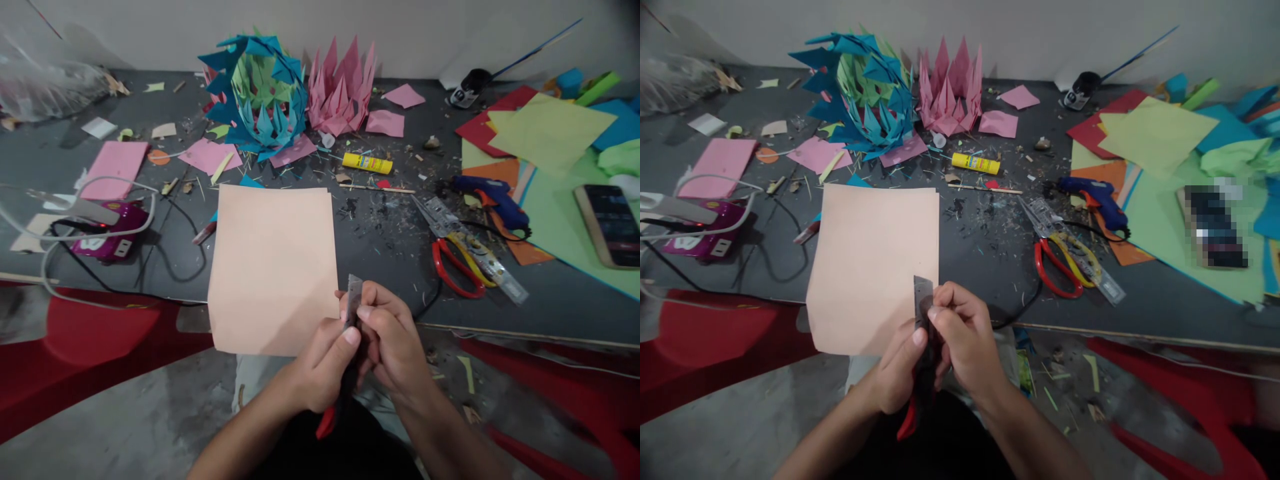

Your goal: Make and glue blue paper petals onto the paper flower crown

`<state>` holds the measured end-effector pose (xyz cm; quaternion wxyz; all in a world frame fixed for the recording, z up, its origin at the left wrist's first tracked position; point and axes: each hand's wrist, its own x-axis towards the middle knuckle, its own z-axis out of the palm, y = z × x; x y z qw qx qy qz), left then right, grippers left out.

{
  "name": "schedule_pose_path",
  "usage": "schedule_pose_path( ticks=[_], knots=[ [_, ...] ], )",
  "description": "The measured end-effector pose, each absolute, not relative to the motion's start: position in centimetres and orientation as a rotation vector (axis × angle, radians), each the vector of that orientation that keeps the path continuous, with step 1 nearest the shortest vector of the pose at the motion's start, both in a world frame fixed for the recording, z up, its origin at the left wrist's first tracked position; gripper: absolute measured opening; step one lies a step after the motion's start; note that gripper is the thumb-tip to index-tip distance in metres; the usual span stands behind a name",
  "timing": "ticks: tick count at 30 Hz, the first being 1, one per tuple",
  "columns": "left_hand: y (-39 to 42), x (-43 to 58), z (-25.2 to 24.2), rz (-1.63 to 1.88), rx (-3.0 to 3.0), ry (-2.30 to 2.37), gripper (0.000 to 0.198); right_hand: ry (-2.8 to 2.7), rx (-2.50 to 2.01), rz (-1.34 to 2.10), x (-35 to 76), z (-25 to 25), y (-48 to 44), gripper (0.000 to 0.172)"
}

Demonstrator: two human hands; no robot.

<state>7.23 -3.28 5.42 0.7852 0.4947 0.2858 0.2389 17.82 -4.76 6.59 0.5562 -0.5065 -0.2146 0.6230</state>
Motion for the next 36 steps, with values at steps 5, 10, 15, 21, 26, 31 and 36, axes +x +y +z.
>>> schedule_pose_path(
  ticks=[5, 10, 15, 21, 26, 31, 36],
  knots=[
    [-3.2, 7.4, 5.0, 0.546, 0.912, 0.571, 0.059, -0.563, -1.049, 1.753, 18.3, 6.2, -5.1, 0.023],
    [-2.8, 7.0, 4.9, 0.713, 0.996, 0.688, 0.060, -0.748, -1.102, 1.484, 18.6, 4.9, -5.6, 0.023],
    [-2.1, 6.9, 4.7, 1.029, 1.348, 0.793, 0.056, -0.936, -1.264, 1.207, 19.1, 3.7, -6.9, 0.026],
    [-1.4, 6.9, 5.0, 0.848, 1.644, 0.750, 0.051, -0.643, -1.042, 1.723, 18.1, 2.3, -7.9, 0.039],
    [-0.6, 6.8, 5.0, 0.909, 1.739, 0.893, 0.037, -0.404, -1.082, 1.759, 17.7, 1.9, -7.8, 0.043],
    [0.5, 6.8, 5.3, 1.425, 1.810, 1.195, 0.021, -0.470, -1.354, 1.518, 17.8, 2.4, -8.2, 0.043],
    [0.9, 7.2, 6.6, 1.452, 2.084, 1.087, 0.008, -0.655, -1.426, 1.367, 17.6, 3.2, -8.1, 0.038]
  ],
)
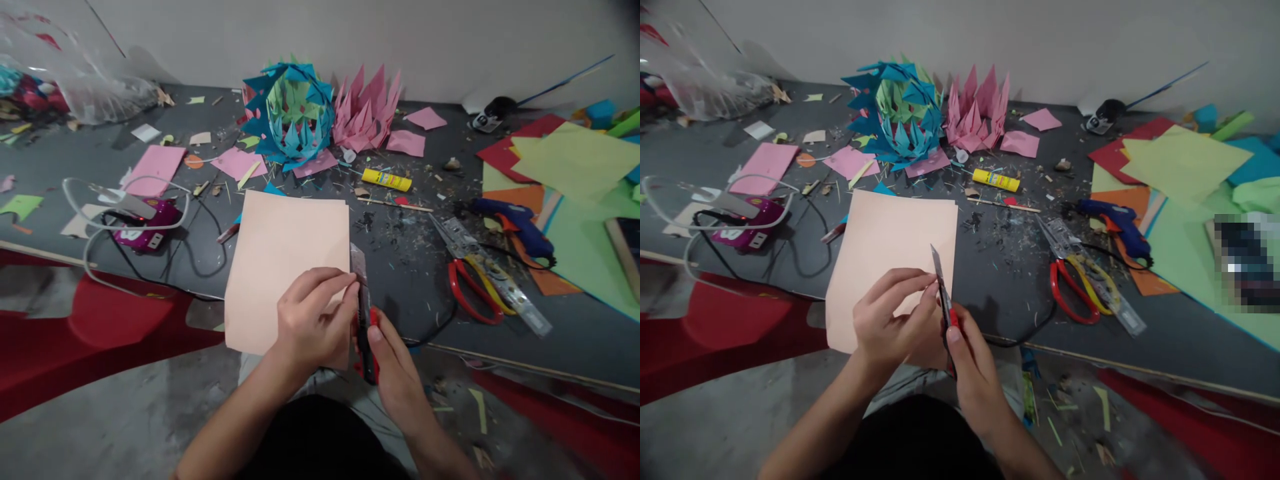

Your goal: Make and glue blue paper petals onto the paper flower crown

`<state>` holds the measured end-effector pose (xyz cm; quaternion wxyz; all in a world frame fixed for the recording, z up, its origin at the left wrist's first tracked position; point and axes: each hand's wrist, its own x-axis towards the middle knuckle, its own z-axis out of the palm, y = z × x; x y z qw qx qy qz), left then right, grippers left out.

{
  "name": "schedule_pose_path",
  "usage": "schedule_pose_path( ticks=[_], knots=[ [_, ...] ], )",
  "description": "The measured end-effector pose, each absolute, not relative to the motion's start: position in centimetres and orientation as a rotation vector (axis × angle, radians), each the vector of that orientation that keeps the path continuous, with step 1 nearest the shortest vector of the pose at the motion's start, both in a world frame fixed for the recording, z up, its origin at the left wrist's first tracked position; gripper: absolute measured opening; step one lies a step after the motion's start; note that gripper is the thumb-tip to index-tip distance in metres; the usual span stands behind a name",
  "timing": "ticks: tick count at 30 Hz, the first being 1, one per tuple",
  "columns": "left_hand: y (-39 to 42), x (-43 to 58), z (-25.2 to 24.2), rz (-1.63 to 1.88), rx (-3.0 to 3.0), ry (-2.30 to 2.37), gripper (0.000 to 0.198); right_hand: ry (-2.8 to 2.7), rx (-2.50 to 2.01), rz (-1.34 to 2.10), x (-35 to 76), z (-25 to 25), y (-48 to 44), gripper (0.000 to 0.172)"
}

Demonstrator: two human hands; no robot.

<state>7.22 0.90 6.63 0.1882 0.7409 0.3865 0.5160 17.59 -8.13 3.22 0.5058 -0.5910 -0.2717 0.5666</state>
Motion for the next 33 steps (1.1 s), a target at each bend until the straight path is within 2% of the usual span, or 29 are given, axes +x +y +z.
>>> schedule_pose_path(
  ticks=[26, 33],
  knots=[
    [1.3, 6.5, 7.8, 1.303, 2.242, 1.172, 0.008, -1.060, -1.597, 1.119, 18.8, 3.2, -7.8, 0.040],
    [1.3, 6.6, 7.9, 1.290, 2.196, 1.143, 0.009, -1.015, -1.544, 1.174, 18.5, 3.6, -8.1, 0.038]
  ],
)
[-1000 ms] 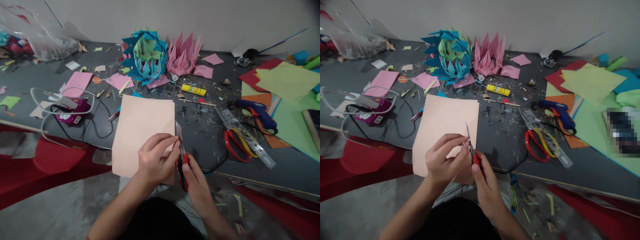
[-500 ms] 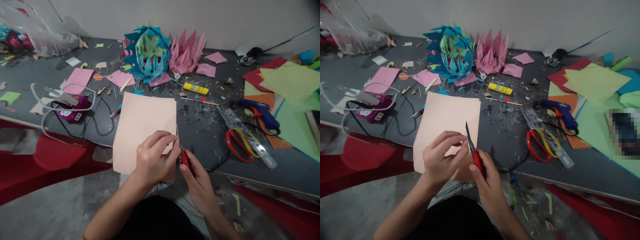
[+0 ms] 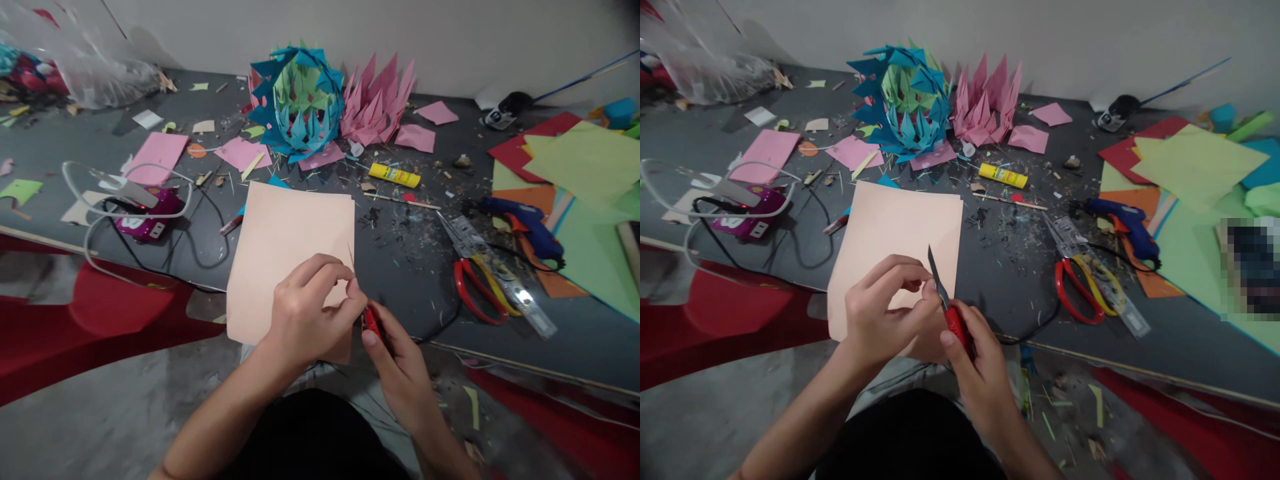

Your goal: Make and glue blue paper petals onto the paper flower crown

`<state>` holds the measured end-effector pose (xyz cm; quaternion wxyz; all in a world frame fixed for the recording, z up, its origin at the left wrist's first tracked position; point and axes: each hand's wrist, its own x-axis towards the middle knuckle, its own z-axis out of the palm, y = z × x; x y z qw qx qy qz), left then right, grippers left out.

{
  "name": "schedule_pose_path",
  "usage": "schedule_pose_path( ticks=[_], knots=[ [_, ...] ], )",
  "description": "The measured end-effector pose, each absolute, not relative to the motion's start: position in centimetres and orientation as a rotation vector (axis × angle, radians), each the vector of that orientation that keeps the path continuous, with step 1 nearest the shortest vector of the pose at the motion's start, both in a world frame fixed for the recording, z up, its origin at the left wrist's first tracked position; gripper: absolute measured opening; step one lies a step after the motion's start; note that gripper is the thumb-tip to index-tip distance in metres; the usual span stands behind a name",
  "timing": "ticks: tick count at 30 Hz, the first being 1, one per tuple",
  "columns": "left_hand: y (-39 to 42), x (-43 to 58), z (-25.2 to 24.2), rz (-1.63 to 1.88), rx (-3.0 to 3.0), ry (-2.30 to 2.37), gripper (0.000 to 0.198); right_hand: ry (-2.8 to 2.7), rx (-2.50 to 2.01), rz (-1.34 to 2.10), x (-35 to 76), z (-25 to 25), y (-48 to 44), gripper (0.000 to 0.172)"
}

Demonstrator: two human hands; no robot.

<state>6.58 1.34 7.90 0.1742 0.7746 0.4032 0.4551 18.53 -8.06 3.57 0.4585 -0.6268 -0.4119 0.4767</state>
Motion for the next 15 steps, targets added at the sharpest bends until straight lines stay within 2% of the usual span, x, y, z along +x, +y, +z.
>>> schedule_pose_path(
  ticks=[15],
  knots=[
    [1.3, 6.9, 8.7, 1.209, 1.836, 1.153, 0.010, -0.604, -1.516, 1.394, 18.2, 3.3, -8.9, 0.038]
  ],
)
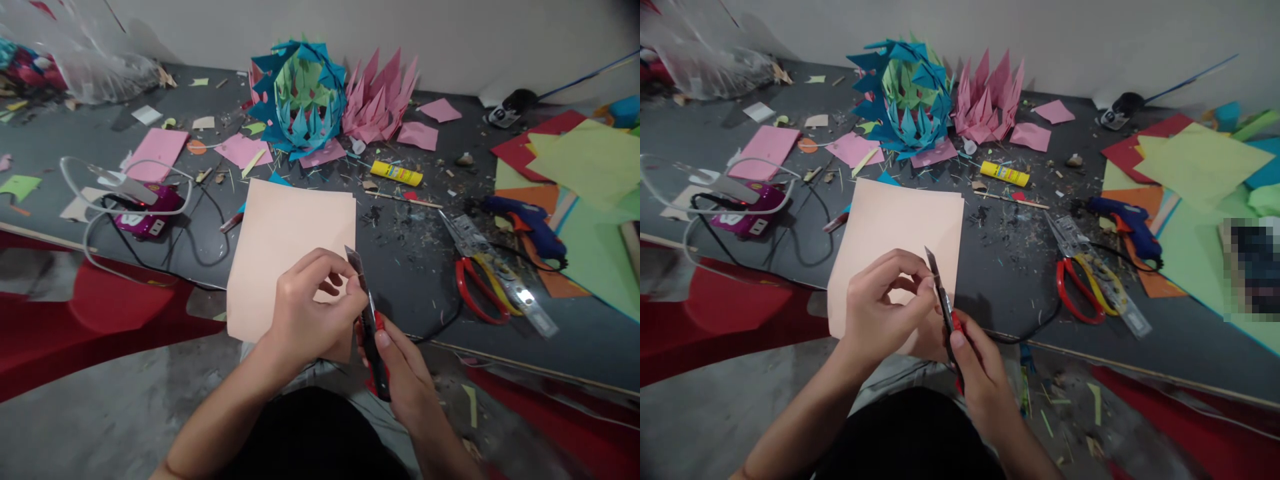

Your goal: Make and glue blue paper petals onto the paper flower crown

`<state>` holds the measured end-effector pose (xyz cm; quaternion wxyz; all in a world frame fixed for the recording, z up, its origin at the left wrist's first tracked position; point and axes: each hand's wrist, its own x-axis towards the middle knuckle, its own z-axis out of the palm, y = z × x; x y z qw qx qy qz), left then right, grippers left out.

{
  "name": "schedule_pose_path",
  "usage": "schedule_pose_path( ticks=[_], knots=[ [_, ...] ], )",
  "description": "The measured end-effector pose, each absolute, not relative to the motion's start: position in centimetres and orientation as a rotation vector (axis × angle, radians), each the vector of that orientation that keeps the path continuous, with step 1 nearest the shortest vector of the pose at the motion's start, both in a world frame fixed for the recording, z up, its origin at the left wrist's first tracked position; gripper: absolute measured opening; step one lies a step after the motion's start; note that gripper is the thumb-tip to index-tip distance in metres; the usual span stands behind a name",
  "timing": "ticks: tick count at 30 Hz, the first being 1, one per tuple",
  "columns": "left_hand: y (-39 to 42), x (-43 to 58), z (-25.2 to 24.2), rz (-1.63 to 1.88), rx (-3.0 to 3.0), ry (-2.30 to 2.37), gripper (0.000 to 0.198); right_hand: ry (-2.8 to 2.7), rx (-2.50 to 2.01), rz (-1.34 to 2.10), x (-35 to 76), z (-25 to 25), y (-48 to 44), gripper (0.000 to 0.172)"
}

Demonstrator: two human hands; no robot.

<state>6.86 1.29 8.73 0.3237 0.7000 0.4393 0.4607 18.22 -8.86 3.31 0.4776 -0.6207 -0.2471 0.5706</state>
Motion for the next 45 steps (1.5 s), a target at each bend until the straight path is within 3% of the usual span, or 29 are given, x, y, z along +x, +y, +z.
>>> schedule_pose_path(
  ticks=[20, 23, 27, 34, 45],
  knots=[
    [0.4, 7.0, 7.9, 1.127, 1.246, 1.064, 0.007, -0.377, -1.407, 1.499, 18.0, 3.2, -9.0, 0.042],
    [0.2, 7.2, 7.6, 1.212, 1.300, 1.075, 0.003, -0.446, -1.461, 1.444, 18.0, 3.1, -9.3, 0.038],
    [0.3, 7.4, 7.4, 1.306, 1.469, 1.107, 0.020, -0.546, -1.521, 1.359, 18.0, 2.9, -9.5, 0.035],
    [1.0, 7.1, 7.6, 1.213, 1.504, 1.112, 0.005, -0.767, -1.489, 1.378, 18.2, 3.6, -8.8, 0.040],
    [1.2, 6.9, 7.9, 1.202, 1.671, 1.104, 0.007, -0.746, -1.499, 1.378, 18.2, 3.3, -9.2, 0.037]
  ],
)
